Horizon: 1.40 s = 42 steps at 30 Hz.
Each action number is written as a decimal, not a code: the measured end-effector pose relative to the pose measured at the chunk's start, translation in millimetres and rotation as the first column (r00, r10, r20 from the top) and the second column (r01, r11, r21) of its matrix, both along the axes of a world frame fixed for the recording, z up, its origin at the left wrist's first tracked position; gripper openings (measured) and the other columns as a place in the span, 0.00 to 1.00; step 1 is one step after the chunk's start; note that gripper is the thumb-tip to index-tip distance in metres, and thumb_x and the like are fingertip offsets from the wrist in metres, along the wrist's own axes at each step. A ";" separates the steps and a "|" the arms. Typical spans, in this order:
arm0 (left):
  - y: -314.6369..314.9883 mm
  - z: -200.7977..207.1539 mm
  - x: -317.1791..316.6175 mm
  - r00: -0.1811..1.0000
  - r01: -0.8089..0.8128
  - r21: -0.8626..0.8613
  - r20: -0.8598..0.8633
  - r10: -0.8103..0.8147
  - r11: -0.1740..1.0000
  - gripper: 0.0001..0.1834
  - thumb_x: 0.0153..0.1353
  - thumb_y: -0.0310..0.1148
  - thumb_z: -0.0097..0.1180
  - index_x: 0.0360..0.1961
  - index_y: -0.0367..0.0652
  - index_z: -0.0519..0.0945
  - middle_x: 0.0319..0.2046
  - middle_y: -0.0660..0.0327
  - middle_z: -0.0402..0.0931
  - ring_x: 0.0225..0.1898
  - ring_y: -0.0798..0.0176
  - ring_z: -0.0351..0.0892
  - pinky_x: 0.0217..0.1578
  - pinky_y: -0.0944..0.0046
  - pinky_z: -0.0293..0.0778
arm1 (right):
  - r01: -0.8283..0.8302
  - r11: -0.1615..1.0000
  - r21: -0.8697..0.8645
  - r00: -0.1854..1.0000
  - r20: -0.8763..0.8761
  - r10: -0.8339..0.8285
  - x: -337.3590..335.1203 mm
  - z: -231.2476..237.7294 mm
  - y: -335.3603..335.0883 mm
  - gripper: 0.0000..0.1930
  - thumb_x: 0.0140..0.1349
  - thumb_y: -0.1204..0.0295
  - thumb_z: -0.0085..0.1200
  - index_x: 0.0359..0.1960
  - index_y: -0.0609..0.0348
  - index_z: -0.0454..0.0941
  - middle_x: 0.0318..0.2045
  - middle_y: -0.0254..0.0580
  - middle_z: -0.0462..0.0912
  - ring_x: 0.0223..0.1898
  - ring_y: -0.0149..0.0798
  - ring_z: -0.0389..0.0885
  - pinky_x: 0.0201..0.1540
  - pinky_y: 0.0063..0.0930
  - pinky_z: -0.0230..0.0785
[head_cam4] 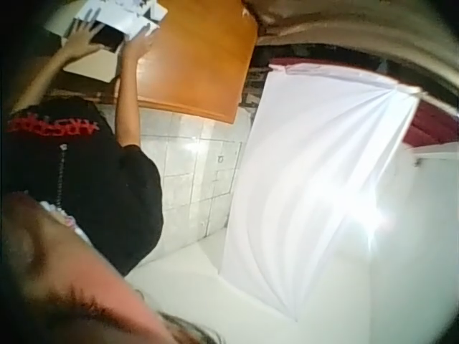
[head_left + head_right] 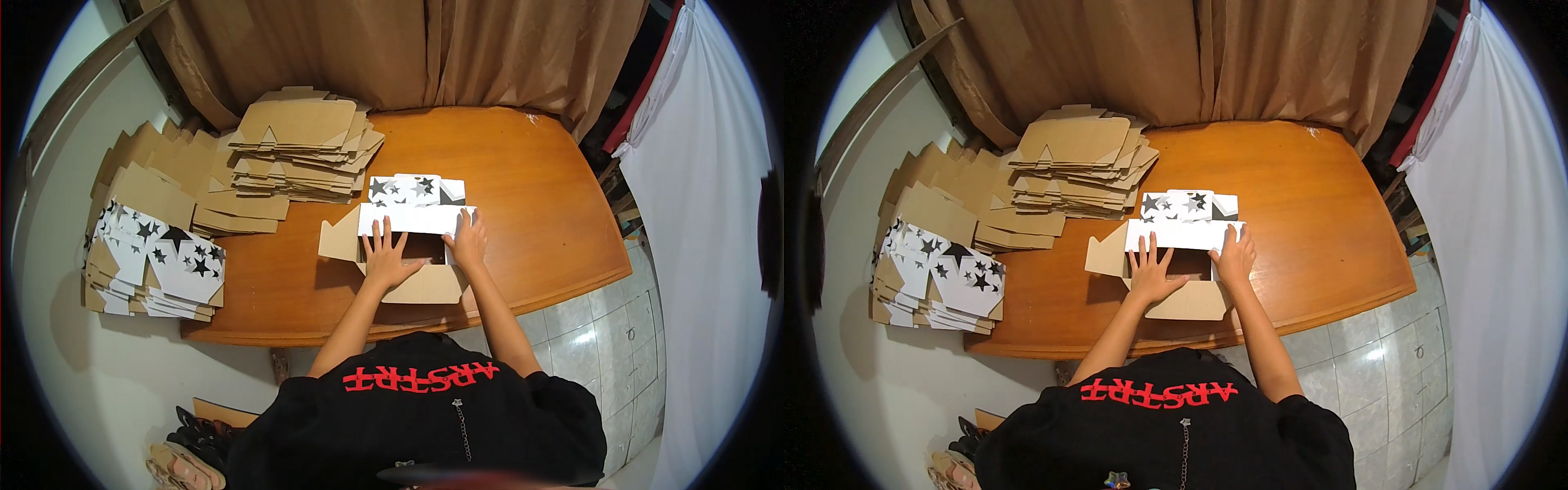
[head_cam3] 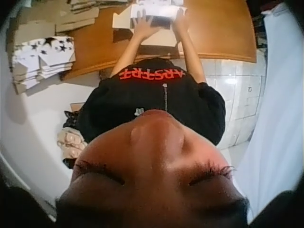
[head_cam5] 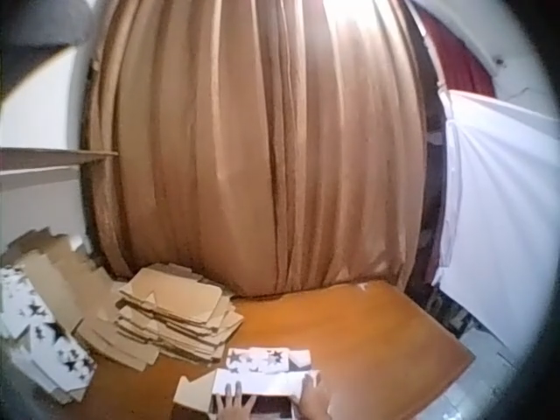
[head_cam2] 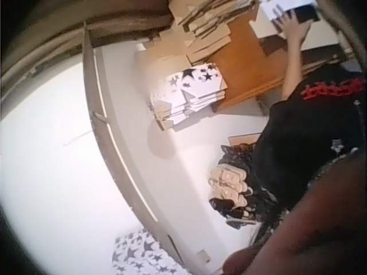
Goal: Folding cardboard sheets into shoe boxes and stacking them on a shelf.
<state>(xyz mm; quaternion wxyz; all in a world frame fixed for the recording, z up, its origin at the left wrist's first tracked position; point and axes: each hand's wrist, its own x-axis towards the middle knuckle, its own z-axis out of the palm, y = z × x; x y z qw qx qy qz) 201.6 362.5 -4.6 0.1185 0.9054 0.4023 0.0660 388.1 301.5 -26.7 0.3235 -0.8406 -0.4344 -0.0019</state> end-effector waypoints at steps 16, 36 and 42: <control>3.4 21.6 -88.5 0.759 -0.502 0.157 0.551 0.346 0.850 0.40 0.46 0.37 0.63 0.61 0.43 0.59 0.66 0.48 0.40 0.67 0.43 0.34 0.61 0.38 0.35 | 0.120 0.955 -0.271 0.992 -0.010 -0.128 -10.7 38.6 -6.6 0.52 0.36 0.51 0.66 0.62 0.61 0.52 0.61 0.61 0.49 0.51 0.59 0.66 0.42 0.54 0.65; 0.4 10.7 -46.1 0.922 0.164 -0.092 0.367 -0.120 0.982 0.32 0.57 0.51 0.49 0.54 0.37 0.67 0.54 0.50 0.67 0.60 0.49 0.60 0.61 0.49 0.51 | 0.121 0.941 -0.315 0.992 0.059 -0.108 -8.3 21.3 0.5 0.53 0.42 0.43 0.60 0.62 0.67 0.49 0.60 0.59 0.55 0.53 0.56 0.64 0.46 0.52 0.63; 2.7 8.3 -45.5 0.954 0.180 -0.071 0.257 -0.156 0.981 0.36 0.53 0.55 0.52 0.54 0.36 0.68 0.55 0.51 0.66 0.61 0.51 0.59 0.62 0.48 0.48 | 0.123 0.932 -0.341 0.992 0.061 -0.108 -8.7 27.9 3.0 0.54 0.42 0.44 0.61 0.63 0.68 0.48 0.61 0.58 0.54 0.54 0.56 0.64 0.46 0.52 0.63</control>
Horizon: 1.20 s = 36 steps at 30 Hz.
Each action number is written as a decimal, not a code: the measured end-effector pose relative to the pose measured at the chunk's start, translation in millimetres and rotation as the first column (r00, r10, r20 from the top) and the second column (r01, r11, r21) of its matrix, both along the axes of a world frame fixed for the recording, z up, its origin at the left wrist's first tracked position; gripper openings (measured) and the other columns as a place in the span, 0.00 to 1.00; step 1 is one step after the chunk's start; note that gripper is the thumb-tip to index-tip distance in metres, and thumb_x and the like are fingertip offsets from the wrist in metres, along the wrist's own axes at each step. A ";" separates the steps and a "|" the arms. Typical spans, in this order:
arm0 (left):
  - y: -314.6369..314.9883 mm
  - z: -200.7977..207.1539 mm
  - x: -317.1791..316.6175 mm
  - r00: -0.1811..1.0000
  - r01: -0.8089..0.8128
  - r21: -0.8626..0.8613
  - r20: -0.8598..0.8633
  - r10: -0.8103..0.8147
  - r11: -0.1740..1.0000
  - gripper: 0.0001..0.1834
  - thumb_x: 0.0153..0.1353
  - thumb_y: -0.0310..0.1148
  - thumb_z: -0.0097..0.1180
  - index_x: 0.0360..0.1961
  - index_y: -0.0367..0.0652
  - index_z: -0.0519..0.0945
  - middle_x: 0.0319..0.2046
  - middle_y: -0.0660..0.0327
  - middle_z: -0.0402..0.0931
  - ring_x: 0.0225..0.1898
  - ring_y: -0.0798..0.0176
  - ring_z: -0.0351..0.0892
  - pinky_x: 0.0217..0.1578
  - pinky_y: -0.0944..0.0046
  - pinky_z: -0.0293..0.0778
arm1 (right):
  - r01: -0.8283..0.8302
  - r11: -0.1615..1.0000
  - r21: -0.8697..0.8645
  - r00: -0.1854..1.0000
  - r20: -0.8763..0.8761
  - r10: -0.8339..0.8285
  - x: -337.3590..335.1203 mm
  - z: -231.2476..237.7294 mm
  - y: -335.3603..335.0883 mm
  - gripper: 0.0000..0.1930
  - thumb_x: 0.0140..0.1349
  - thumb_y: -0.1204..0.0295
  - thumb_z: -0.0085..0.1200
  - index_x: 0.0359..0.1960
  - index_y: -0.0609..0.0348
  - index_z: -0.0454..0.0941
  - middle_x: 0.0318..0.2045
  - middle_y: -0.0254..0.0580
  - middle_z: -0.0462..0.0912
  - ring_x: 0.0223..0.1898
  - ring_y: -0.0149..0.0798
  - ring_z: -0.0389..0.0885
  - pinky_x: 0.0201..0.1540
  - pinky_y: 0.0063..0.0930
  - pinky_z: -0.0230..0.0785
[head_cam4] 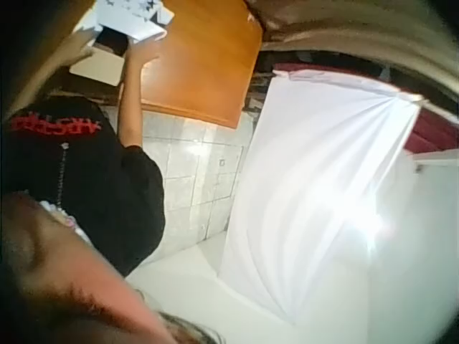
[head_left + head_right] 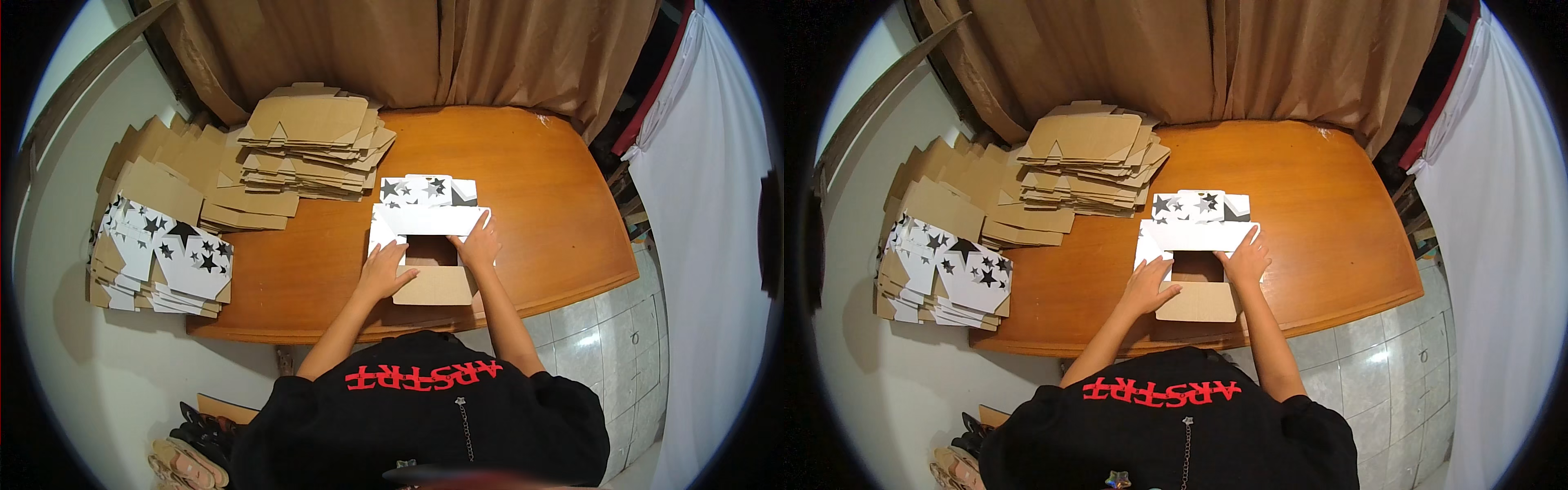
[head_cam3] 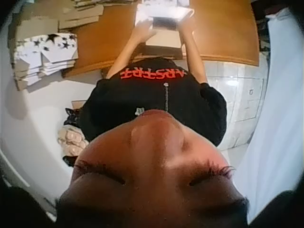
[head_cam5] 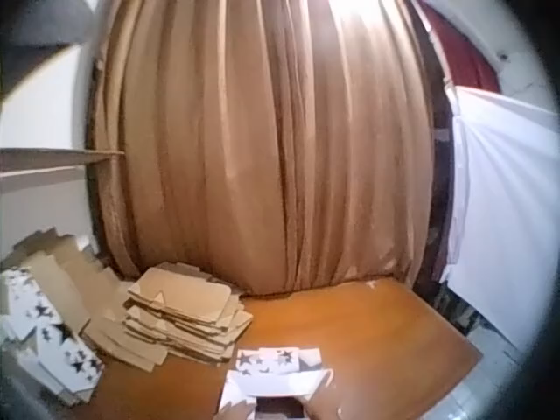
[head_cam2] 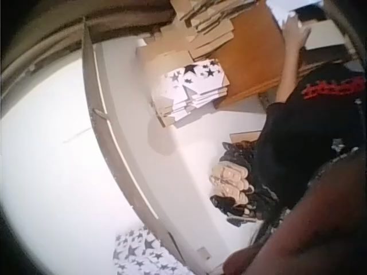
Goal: Folding cardboard sheets into shoe boxes and stacking them on a shelf.
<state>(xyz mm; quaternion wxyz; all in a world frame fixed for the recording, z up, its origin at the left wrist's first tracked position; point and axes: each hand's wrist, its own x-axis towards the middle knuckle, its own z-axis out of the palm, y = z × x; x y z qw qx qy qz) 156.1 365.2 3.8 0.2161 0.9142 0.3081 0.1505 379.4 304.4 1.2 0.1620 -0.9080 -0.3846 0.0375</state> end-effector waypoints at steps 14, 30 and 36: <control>4.7 4.9 -23.9 0.997 0.050 -0.259 0.063 -0.035 0.965 0.23 0.49 0.46 0.62 0.46 0.48 0.77 0.57 0.58 0.66 0.64 0.53 0.53 0.62 0.39 0.34 | 0.026 0.979 0.202 0.837 -0.540 0.089 46.6 -33.0 1.0 0.47 0.56 0.37 0.37 0.65 0.65 0.45 0.64 0.61 0.45 0.64 0.60 0.47 0.63 0.49 0.43; 13.0 -19.0 42.6 0.729 -0.599 -0.055 0.375 0.573 0.799 0.25 0.37 0.34 0.68 0.40 0.50 0.74 0.52 0.58 0.62 0.56 0.51 0.56 0.53 0.52 0.58 | -0.130 0.977 0.167 0.964 -0.210 0.164 25.7 -23.6 -4.5 0.48 0.46 0.59 0.61 0.62 0.71 0.46 0.60 0.66 0.51 0.58 0.61 0.58 0.55 0.45 0.60; 15.4 -1.3 47.3 0.737 -0.648 -0.175 0.105 0.668 0.742 0.28 0.35 0.34 0.69 0.42 0.51 0.73 0.56 0.59 0.55 0.57 0.50 0.52 0.54 0.51 0.58 | -0.083 0.996 0.040 0.989 -0.117 0.087 17.8 -17.7 -3.3 0.47 0.45 0.60 0.63 0.61 0.70 0.49 0.61 0.63 0.51 0.57 0.59 0.60 0.52 0.47 0.62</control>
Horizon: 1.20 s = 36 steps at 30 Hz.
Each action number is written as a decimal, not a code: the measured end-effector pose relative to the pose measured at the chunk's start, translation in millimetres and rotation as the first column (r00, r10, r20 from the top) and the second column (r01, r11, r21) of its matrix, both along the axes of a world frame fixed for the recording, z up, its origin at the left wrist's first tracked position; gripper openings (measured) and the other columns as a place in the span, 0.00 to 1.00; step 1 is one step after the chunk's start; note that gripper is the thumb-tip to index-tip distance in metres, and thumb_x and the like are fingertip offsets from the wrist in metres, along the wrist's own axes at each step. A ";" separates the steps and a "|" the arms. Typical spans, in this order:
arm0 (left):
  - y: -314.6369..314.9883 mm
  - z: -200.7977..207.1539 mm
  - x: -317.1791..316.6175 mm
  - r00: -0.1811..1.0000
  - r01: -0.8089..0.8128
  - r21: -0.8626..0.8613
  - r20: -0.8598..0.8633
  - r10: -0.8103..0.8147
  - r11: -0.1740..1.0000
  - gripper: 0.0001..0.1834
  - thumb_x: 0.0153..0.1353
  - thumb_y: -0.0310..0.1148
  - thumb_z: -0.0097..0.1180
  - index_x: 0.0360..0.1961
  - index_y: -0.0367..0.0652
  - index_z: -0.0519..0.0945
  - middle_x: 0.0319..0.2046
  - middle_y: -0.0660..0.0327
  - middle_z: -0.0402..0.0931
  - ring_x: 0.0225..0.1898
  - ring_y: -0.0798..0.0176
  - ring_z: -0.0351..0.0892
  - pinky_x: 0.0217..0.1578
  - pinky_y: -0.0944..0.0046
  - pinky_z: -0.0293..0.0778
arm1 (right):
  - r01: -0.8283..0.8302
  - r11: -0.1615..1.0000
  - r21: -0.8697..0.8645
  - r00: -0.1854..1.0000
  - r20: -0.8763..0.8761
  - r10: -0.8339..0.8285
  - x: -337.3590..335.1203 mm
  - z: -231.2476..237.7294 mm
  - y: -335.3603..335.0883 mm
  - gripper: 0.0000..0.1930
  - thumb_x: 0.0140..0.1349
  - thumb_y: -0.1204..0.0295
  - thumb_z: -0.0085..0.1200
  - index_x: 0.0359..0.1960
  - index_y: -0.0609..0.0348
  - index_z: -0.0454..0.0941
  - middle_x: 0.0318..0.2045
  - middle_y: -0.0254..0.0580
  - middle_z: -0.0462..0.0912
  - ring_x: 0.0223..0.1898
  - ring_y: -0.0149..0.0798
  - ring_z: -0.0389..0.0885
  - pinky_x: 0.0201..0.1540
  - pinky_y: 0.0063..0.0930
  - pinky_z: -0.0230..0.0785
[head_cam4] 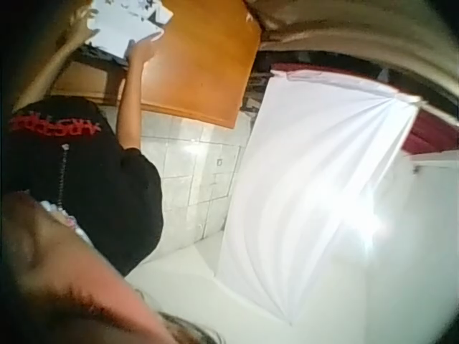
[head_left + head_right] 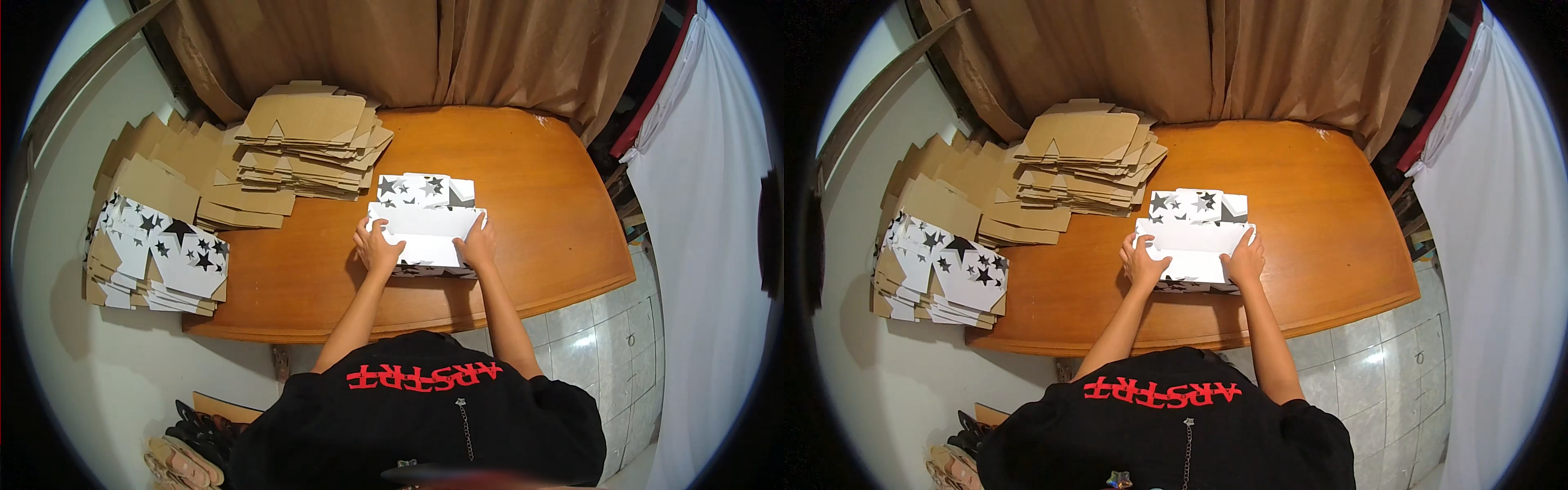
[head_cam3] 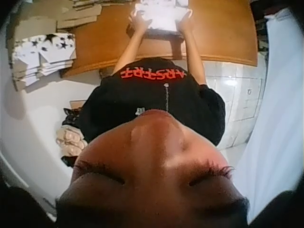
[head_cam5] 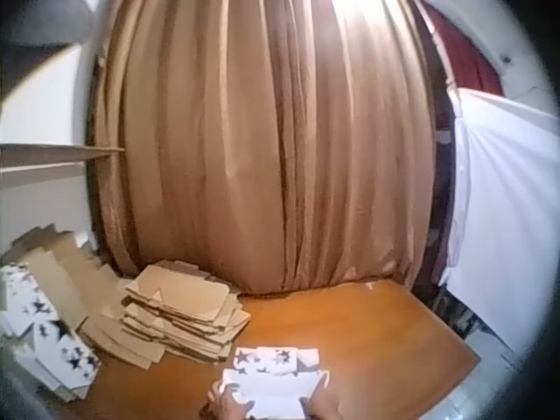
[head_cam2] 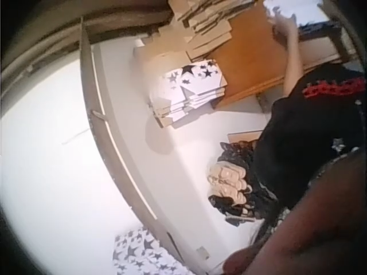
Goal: Folding cardboard sheets into shoe boxes and stacking them on a shelf.
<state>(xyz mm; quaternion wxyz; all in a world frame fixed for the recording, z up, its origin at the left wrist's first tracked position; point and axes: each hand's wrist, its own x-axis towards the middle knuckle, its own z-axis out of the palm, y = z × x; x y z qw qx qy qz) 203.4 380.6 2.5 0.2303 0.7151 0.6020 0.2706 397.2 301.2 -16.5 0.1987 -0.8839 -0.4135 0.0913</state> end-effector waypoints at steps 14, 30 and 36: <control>6.0 -21.6 -55.7 0.902 0.280 -0.015 0.345 -0.258 0.960 0.53 0.36 0.41 0.72 0.60 0.38 0.53 0.56 0.48 0.56 0.57 0.48 0.61 0.54 0.54 0.64 | 0.073 0.969 0.237 0.989 -0.146 -0.039 3.9 -2.9 -6.2 0.42 0.48 0.58 0.58 0.60 0.69 0.51 0.55 0.68 0.59 0.52 0.62 0.65 0.51 0.46 0.63; 18.6 -0.7 -64.0 0.579 0.313 0.080 0.774 -0.256 0.947 0.37 0.47 0.44 0.63 0.57 0.46 0.62 0.55 0.50 0.56 0.57 0.52 0.57 0.55 0.55 0.58 | 0.290 0.668 0.685 0.925 -0.380 -0.012 -15.0 -20.6 -9.5 0.35 0.57 0.57 0.50 0.60 0.67 0.54 0.58 0.64 0.59 0.60 0.56 0.59 0.59 0.41 0.54; -17.7 107.0 -43.0 0.789 0.207 0.655 0.327 -0.520 0.727 0.42 0.27 0.35 0.72 0.49 0.51 0.67 0.55 0.46 0.54 0.57 0.44 0.57 0.55 0.52 0.59 | 0.218 0.789 0.574 0.826 -0.539 0.164 -28.6 7.3 -12.7 0.35 0.61 0.52 0.46 0.60 0.66 0.55 0.59 0.61 0.57 0.58 0.51 0.60 0.58 0.38 0.56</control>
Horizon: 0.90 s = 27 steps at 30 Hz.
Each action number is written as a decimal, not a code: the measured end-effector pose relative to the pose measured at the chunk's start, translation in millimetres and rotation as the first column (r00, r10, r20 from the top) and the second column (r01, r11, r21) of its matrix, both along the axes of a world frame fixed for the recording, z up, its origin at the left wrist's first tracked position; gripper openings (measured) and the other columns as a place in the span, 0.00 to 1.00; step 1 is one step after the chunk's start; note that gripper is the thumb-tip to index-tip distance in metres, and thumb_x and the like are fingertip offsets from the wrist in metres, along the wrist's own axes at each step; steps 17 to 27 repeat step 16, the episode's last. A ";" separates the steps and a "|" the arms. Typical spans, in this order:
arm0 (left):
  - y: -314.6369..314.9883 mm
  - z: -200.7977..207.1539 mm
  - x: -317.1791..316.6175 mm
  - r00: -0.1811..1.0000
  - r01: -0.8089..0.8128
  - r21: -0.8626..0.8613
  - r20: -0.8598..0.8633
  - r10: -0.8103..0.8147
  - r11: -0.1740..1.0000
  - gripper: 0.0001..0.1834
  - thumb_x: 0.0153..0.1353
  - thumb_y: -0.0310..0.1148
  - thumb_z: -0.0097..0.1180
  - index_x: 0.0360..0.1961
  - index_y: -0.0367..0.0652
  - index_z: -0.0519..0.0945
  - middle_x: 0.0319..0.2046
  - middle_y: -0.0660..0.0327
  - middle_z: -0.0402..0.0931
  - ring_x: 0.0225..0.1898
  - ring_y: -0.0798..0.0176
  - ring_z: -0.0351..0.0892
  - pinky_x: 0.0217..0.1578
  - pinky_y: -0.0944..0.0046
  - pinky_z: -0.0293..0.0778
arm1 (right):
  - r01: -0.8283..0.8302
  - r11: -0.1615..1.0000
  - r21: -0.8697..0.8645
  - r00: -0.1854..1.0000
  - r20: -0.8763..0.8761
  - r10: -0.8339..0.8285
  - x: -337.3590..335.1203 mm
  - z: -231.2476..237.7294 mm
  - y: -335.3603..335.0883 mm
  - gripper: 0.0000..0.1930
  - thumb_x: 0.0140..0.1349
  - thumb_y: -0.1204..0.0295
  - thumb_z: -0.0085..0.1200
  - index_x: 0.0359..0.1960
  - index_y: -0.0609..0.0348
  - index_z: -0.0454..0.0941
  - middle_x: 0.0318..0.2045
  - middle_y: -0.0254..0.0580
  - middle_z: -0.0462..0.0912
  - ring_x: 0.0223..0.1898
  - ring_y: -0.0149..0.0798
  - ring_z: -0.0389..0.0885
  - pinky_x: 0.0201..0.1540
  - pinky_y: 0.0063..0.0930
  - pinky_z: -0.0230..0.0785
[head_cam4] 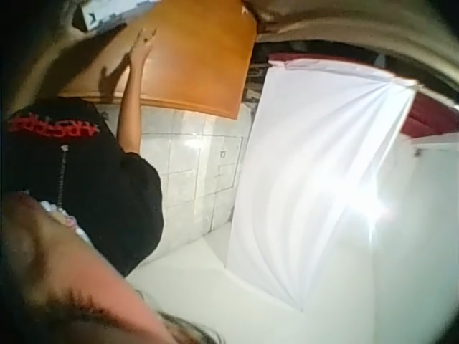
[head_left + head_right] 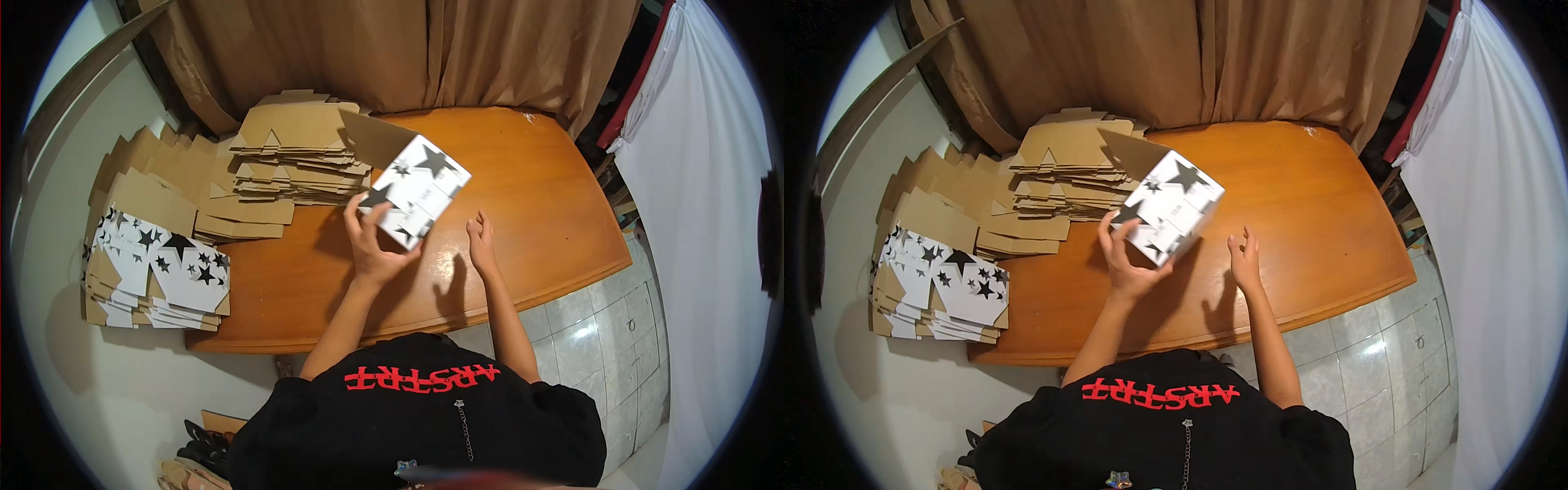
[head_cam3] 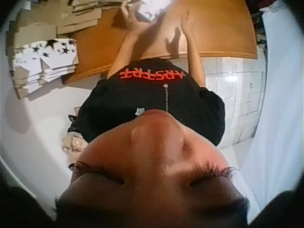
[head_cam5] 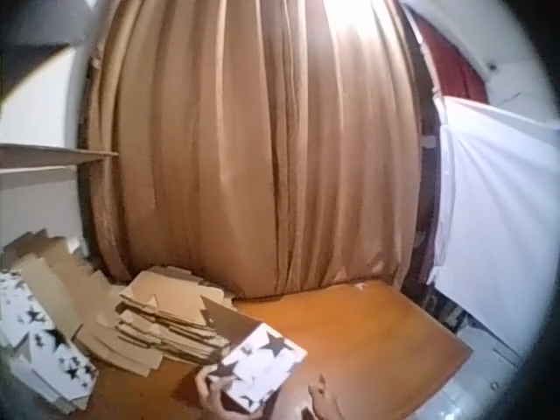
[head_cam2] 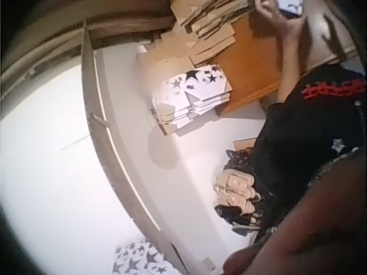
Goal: Folding cardboard sheets into shoe boxes and stacking them on a shelf.
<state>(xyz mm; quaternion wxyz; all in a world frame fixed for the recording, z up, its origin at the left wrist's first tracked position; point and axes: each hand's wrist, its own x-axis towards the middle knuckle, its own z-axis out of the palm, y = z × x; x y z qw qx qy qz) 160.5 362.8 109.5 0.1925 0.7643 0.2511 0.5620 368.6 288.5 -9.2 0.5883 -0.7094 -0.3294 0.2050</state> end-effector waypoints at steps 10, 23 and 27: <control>-26.4 -98.1 33.0 0.934 0.131 0.378 -0.357 0.014 0.917 0.21 0.35 0.35 0.63 0.35 0.70 0.79 0.55 0.60 0.62 0.57 0.58 0.56 0.59 0.47 0.32 | -0.211 0.970 -0.119 0.863 -0.489 0.127 -12.1 81.0 -11.0 0.41 0.55 0.43 0.48 0.65 0.50 0.47 0.57 0.52 0.61 0.49 0.51 0.69 0.41 0.48 0.69; -39.8 -142.6 44.6 0.865 0.297 0.466 -0.500 -0.028 0.833 0.22 0.34 0.38 0.65 0.37 0.67 0.79 0.58 0.61 0.60 0.62 0.59 0.50 0.61 0.41 0.27 | -0.224 0.966 -0.127 0.843 -0.522 0.127 -21.9 59.4 -0.8 0.42 0.50 0.55 0.60 0.64 0.47 0.50 0.58 0.46 0.63 0.55 0.47 0.65 0.50 0.62 0.57; -39.8 -142.6 44.6 0.865 0.297 0.466 -0.500 -0.028 0.833 0.22 0.34 0.38 0.65 0.37 0.67 0.79 0.58 0.61 0.60 0.62 0.59 0.50 0.61 0.41 0.27 | -0.224 0.966 -0.127 0.843 -0.522 0.127 -21.9 59.4 -0.8 0.42 0.50 0.55 0.60 0.64 0.47 0.50 0.58 0.46 0.63 0.55 0.47 0.65 0.50 0.62 0.57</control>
